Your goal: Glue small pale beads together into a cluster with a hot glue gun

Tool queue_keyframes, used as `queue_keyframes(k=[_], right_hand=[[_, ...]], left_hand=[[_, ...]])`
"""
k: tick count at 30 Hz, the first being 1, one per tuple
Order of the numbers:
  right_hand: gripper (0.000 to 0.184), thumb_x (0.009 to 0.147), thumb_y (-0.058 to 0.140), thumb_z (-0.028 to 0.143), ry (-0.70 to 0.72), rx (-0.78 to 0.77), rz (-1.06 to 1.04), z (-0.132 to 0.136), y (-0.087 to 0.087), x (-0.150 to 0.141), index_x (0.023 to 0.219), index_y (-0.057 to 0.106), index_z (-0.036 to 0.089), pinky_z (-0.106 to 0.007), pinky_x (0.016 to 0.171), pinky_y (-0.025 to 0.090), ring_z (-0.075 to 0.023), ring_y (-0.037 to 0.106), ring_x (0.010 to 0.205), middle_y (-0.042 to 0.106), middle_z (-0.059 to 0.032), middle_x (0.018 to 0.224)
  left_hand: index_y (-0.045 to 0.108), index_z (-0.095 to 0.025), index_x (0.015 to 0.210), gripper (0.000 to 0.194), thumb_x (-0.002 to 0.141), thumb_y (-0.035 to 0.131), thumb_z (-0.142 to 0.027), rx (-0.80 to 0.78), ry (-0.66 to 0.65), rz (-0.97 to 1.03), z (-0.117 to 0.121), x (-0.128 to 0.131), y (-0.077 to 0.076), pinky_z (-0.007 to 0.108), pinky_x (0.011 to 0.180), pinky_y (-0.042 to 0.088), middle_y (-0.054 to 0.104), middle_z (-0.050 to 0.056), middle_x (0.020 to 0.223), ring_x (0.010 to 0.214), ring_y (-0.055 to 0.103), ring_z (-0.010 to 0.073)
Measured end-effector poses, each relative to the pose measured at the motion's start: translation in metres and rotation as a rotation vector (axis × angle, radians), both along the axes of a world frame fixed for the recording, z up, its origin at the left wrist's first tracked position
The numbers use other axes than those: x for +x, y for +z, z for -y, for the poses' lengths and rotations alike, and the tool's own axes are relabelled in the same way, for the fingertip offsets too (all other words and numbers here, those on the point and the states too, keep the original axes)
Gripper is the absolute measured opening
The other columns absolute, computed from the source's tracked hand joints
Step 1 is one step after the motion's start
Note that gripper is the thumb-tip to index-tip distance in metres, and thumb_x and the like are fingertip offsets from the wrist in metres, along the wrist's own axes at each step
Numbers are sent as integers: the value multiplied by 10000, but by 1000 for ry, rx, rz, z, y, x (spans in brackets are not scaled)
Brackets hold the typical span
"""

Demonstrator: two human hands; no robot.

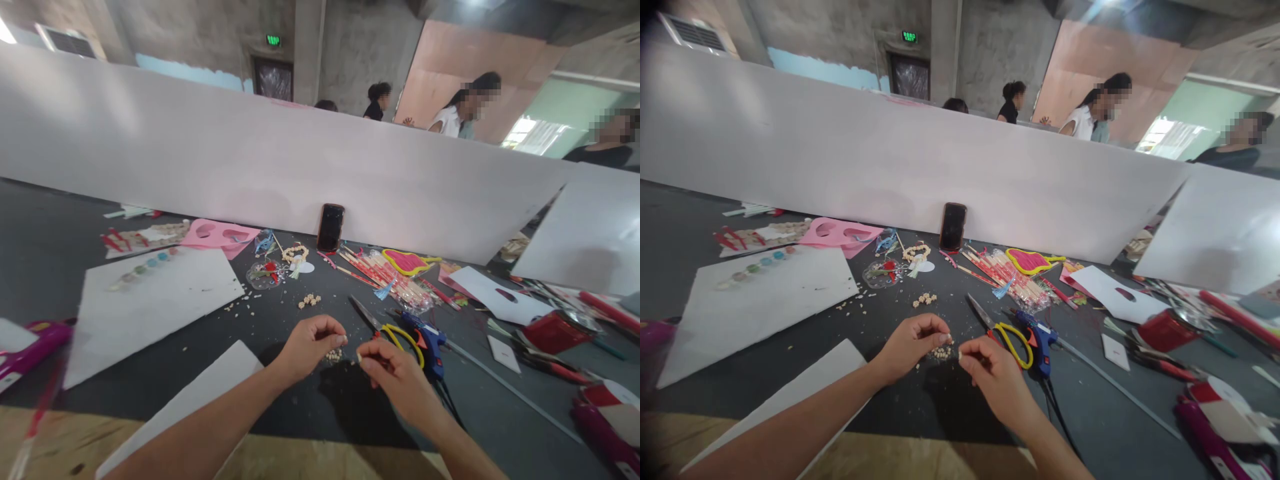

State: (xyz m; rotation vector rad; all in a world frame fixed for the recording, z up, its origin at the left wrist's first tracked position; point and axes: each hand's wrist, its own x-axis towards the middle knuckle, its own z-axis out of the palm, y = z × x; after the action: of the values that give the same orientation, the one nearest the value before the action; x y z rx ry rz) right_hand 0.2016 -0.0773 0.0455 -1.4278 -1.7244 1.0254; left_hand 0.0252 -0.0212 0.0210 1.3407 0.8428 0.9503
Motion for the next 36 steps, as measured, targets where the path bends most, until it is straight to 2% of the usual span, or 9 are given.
queue_keyframes(k=[4,6,8,12,21,36], right_hand=[[218,744,624,358,-111,-200,-546,-4,-2,-6,849,610,168,-218,494,379,-91,465,518,517,27,608],[226,699,674,349,-132,-255,-703,-5,-5,-9,819,622,164,-212,493,376,-82,461,521,525,22,623],[223,678,699,334,-157,-286,-765,-6,-10,-11,807,631,165,-211,503,382,-80,465,528,533,19,633],[230,675,701,338,-187,-284,-754,-6,-16,-12,819,634,172,-209,506,388,-82,471,537,544,21,635],[215,746,627,353,-148,-205,-552,-5,-18,-13,859,605,171,-218,508,400,-92,461,544,517,33,611],[186,763,600,345,-117,-136,-427,-6,-21,-13,860,596,187,-211,521,412,-87,452,542,516,35,659]], left_hand=[[614,-155,720,173,689,625,-325,49,-7,-67,5,1,2,205,551,393,604,1,640,585,522,114],[619,-154,721,154,695,618,-307,52,-7,-76,7,2,2,203,538,382,592,0,627,568,503,109],[623,-154,724,130,698,616,-281,58,-9,-65,8,3,1,206,561,388,603,8,647,593,511,115],[631,-155,732,113,708,610,-263,69,-30,-37,10,4,0,222,632,407,633,26,707,671,543,138],[644,-164,726,107,715,599,-260,119,-23,-107,10,4,0,217,629,409,645,21,712,682,556,148],[624,-154,767,92,718,592,-225,202,-5,-189,11,2,4,185,606,402,637,-1,702,656,547,110]])
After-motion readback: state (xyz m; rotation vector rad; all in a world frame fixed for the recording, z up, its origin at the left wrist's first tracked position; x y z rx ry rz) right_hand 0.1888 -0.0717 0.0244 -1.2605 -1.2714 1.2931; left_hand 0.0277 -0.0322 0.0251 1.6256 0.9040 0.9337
